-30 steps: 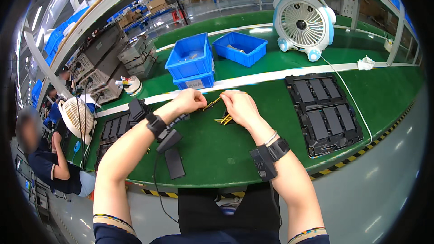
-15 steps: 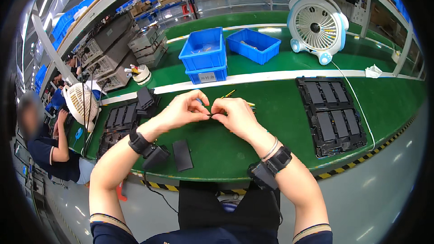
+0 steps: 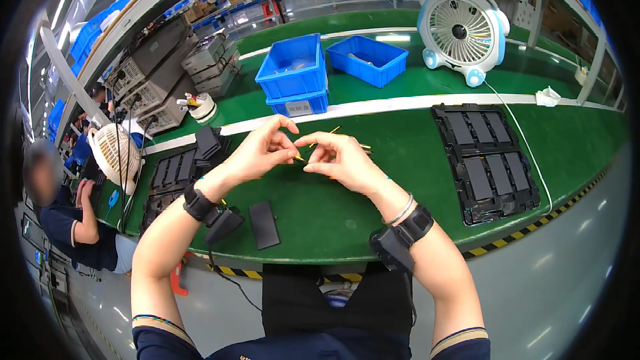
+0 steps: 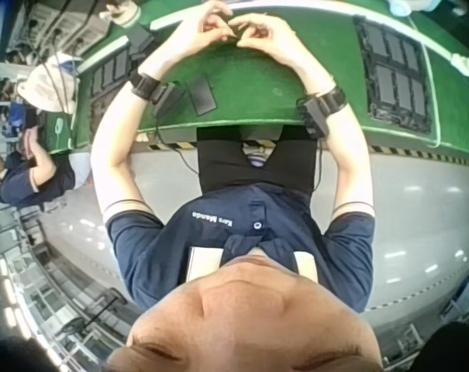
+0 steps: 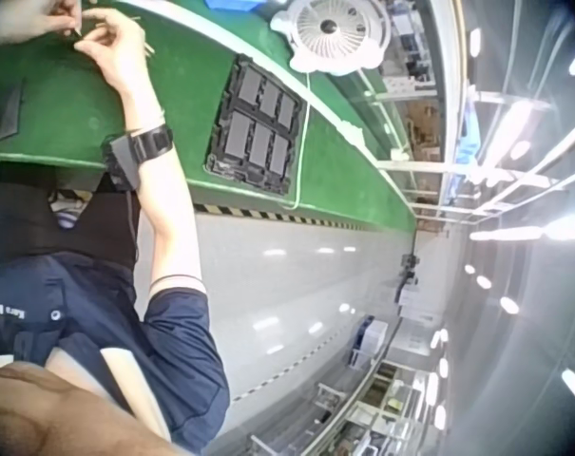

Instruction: Assembling small black plastic components by inserting pins and applying labels.

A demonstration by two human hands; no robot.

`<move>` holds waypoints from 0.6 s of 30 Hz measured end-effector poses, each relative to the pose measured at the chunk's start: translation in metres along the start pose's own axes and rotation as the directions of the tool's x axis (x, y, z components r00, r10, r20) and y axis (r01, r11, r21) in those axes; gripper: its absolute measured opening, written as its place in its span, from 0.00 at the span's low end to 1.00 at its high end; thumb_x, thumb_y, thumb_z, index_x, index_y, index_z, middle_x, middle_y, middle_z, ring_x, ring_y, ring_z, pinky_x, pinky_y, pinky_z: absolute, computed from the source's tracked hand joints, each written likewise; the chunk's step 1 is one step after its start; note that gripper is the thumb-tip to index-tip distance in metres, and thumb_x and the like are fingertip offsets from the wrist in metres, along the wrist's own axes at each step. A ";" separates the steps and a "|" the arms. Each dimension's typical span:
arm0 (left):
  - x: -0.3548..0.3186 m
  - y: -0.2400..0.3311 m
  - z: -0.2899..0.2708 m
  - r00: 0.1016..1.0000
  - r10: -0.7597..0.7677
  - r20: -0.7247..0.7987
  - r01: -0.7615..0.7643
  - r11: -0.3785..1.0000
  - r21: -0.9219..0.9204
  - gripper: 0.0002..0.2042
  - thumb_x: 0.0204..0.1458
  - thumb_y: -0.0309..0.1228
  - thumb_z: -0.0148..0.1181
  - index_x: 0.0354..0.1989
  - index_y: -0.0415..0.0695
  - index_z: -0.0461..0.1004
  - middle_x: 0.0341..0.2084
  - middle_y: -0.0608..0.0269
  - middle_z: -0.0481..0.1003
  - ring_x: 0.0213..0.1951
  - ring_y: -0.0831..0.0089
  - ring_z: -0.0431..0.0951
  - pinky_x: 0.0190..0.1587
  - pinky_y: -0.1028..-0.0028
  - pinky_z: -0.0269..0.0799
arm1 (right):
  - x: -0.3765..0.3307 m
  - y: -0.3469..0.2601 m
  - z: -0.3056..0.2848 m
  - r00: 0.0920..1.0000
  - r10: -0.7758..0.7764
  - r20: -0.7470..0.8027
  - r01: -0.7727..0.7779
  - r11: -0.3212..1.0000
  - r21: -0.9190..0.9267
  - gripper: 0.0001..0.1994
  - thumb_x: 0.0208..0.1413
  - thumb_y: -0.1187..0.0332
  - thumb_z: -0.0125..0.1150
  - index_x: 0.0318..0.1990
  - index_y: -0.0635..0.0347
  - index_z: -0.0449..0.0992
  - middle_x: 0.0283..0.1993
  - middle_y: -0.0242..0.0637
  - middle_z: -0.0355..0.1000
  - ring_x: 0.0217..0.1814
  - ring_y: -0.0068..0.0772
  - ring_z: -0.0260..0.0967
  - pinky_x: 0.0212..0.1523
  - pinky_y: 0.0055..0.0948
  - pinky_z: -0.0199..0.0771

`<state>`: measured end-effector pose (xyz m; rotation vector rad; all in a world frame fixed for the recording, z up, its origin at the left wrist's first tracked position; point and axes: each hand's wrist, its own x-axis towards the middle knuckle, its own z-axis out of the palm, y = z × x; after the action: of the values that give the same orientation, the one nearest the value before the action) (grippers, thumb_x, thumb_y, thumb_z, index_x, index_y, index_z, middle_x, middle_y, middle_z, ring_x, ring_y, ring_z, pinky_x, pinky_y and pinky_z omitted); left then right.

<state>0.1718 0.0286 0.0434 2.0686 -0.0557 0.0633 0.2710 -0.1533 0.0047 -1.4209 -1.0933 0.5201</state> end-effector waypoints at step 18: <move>0.066 0.040 -0.054 0.564 0.590 -0.577 0.009 0.695 0.719 0.05 0.49 0.24 0.56 0.35 0.44 0.71 0.23 0.56 0.77 0.27 0.64 0.79 0.31 0.71 0.72 | 0.008 0.011 -0.013 0.873 -0.037 -0.486 -0.045 0.987 -0.155 0.12 0.46 0.77 0.63 0.41 0.65 0.76 0.26 0.34 0.75 0.29 0.18 0.71 0.32 0.20 0.71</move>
<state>0.2334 0.0559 0.1086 2.5120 0.1657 1.4336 0.2887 -0.1521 -0.0009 -1.5841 -0.7314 0.0575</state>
